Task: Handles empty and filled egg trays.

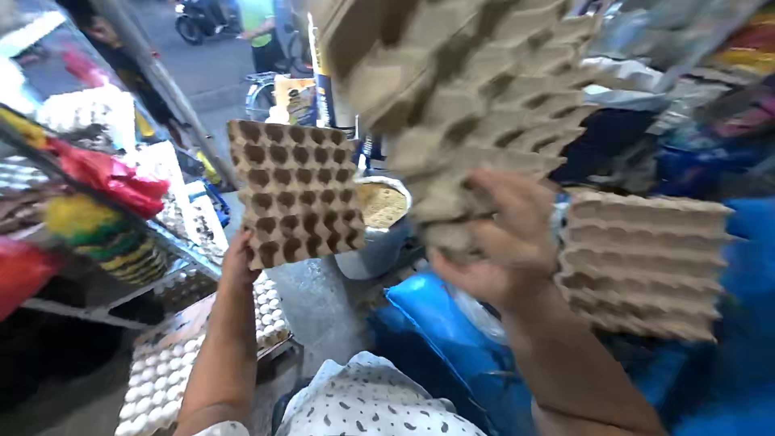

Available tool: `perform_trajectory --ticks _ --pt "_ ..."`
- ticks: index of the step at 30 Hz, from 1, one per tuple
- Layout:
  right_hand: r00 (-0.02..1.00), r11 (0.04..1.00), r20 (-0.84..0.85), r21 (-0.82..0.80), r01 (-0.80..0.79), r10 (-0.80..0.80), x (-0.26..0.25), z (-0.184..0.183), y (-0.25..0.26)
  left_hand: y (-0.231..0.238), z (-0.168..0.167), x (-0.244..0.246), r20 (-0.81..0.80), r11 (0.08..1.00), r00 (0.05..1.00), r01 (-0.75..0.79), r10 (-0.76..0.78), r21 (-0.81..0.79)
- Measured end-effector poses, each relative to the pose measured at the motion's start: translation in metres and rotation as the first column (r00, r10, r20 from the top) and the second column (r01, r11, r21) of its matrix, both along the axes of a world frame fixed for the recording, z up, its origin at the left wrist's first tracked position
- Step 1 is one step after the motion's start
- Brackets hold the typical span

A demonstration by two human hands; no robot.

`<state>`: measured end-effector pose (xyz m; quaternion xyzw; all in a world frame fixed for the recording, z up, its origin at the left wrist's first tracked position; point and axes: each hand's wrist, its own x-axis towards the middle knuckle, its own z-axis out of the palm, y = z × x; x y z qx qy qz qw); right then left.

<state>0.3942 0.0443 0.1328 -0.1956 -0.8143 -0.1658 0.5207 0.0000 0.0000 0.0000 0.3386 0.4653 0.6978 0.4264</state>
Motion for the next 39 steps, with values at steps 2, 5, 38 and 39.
perform_trajectory --ticks 2,5,38,39 --pt "0.984 0.986 0.061 -0.012 -0.167 0.167 -0.052 -0.042 0.01 -0.019 -0.007 0.002 0.042 1.0 0.999 -0.001 0.002 -0.012" --pt "0.913 0.926 0.167 -0.014 -0.377 0.374 -0.099 -0.09 0.024 -0.051 -0.008 0.006 0.1 0.995 0.991 -0.085 0.09 -0.056" --pt "0.693 0.423 -0.293 -0.618 -0.663 0.658 -0.299 -0.187 -0.281 -0.343 -0.05 0.03 -0.15 0.718 0.72 -0.692 0.678 -0.076" --pt "0.679 0.4 -0.288 -0.631 -0.665 0.675 -0.299 -0.19 -0.288 -0.35 -0.05 0.032 -0.15 0.716 0.716 -0.695 0.682 -0.067"
